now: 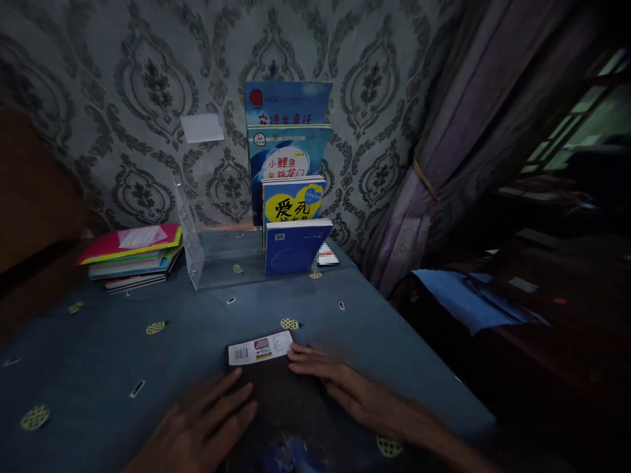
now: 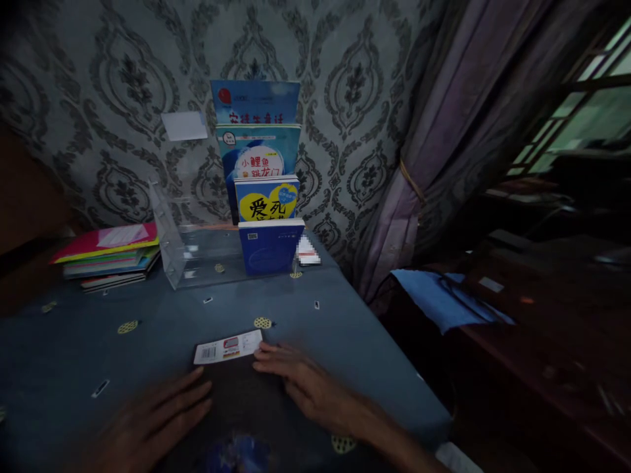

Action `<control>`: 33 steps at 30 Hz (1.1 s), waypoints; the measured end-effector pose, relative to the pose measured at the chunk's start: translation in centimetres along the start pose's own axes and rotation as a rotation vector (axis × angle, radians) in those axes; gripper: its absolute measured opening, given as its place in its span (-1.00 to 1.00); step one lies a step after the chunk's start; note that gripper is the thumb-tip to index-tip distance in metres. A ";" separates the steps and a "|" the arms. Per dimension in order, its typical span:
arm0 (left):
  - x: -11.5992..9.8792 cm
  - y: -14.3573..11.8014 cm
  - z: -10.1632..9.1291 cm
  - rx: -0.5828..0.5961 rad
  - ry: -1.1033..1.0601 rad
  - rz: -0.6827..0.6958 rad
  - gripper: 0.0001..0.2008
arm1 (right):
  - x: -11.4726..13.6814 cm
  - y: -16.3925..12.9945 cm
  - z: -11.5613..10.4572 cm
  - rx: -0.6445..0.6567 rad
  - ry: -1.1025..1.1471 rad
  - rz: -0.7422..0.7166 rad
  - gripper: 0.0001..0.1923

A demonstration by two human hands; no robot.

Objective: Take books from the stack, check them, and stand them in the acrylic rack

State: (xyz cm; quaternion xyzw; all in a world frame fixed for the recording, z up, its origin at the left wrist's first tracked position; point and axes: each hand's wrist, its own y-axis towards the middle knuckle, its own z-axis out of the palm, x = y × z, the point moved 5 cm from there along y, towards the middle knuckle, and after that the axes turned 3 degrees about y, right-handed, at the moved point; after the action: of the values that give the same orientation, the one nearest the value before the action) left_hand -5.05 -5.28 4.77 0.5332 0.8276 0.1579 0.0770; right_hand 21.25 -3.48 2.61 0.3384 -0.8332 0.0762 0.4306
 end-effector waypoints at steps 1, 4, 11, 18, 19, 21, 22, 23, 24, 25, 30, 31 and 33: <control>0.5 0.6 -0.9 -0.035 -0.091 -0.053 -0.50 | -0.1 -0.2 -0.4 0.006 0.062 0.021 -0.55; 2.3 1.8 -2.3 -0.156 -0.351 -0.307 -0.61 | 0.1 0.1 -1.2 -0.001 0.191 0.080 -0.52; 5.7 2.6 1.0 -0.461 -0.752 -0.897 -0.48 | 1.1 3.4 -0.9 -0.377 0.304 0.163 -0.48; 7.4 4.9 2.1 -0.576 -0.914 -0.872 -0.31 | 1.2 5.1 -1.9 -0.547 0.092 0.070 -0.63; 7.4 4.9 2.5 -0.563 -0.921 -0.909 -0.30 | 0.9 5.1 -2.0 -0.546 0.067 0.087 -0.65; 7.2 4.7 3.2 -0.542 -0.946 -0.978 -0.32 | 0.7 4.9 -1.9 -0.529 0.040 0.131 -0.70; 7.1 4.6 3.5 -0.534 -0.967 -0.987 -0.33 | 0.7 4.9 -1.8 -0.519 0.035 0.139 -0.71; 6.9 4.7 3.5 -0.525 -0.989 -0.971 -0.34 | 0.9 4.9 -1.7 -0.509 0.035 0.134 -0.72; 6.8 4.8 3.4 -0.514 -1.012 -0.936 -0.37 | 1.2 4.9 -1.7 -0.502 0.038 0.122 -0.73; 6.7 5.0 3.3 -0.502 -1.030 -0.894 -0.40 | 1.4 4.9 -1.6 -0.495 0.042 0.107 -0.73; 7.1 5.8 2.6 -0.411 -1.019 -0.754 -0.58 | 0.9 5.1 -1.7 -0.515 0.044 0.102 -0.75; 7.5 5.9 2.6 -0.418 -0.988 -0.741 -0.60 | 0.5 5.1 -1.8 -0.524 0.044 0.102 -0.76; 8.3 6.4 2.5 -0.428 -0.903 -0.715 -0.64 | -0.3 5.5 -2.2 -0.546 0.058 0.094 -0.76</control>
State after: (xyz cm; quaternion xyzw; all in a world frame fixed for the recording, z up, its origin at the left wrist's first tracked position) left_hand -2.29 5.14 4.96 0.2097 0.7908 0.0436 0.5734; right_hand 19.41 1.77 4.68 0.1686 -0.8251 -0.1218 0.5254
